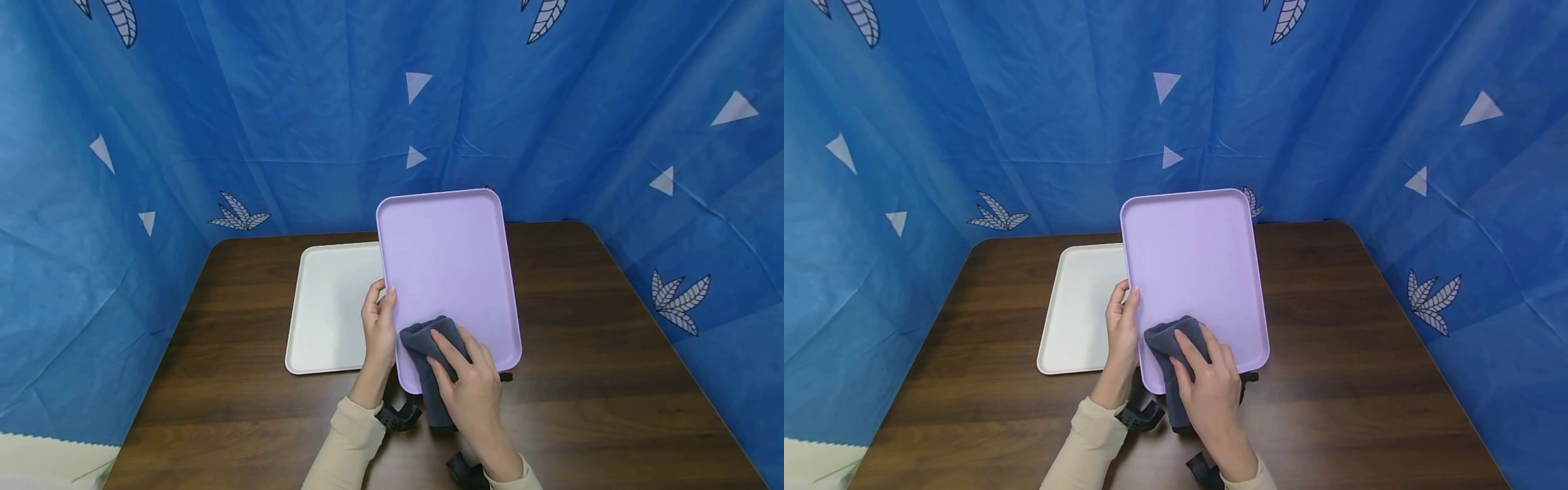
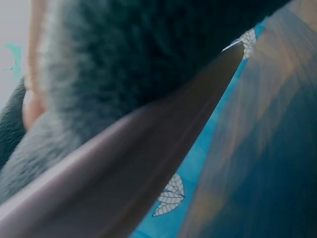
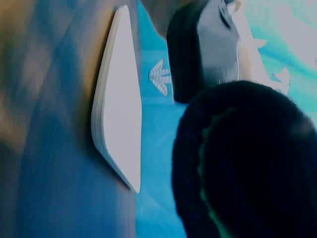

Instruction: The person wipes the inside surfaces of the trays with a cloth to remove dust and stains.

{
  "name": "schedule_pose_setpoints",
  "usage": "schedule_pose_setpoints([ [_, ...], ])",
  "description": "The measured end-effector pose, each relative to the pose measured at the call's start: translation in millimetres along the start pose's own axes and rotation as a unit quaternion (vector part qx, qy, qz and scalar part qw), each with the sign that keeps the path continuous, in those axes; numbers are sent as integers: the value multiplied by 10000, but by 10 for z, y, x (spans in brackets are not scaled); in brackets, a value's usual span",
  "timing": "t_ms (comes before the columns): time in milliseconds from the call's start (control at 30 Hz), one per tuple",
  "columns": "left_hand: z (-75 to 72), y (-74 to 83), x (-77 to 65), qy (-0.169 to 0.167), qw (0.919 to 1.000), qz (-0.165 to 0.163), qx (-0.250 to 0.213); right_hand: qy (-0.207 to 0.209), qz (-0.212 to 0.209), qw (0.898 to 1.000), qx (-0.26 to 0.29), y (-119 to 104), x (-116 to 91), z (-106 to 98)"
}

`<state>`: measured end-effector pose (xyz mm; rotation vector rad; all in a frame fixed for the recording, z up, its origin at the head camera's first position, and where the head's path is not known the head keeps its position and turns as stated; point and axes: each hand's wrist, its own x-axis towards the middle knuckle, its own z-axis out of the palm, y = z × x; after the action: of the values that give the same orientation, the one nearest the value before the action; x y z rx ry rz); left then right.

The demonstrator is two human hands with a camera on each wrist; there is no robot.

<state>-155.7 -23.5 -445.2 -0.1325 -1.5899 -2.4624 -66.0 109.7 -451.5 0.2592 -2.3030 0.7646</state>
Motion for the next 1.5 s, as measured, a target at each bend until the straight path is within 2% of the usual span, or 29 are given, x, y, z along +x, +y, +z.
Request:
schedule_pose_setpoints([
  [167,6,9,-2,7,10000,-25,-10,-56,-194,9998,7,-71,-35,24],
  [700,21,-7,-10,3,10000,-11,1,-22,-133,9998,125,-16,-46,-4],
  [1133,21,4,-5,40,10000,9,-22,174,83,9998,49,157,-41,-71],
  [1333,23,12,-8,57,10000,-35,-20,519,143,9985,-81,252,-19,-103],
  [1500,20,13,-3,79,10000,-40,-33,568,369,9976,-122,363,-4,-155],
])
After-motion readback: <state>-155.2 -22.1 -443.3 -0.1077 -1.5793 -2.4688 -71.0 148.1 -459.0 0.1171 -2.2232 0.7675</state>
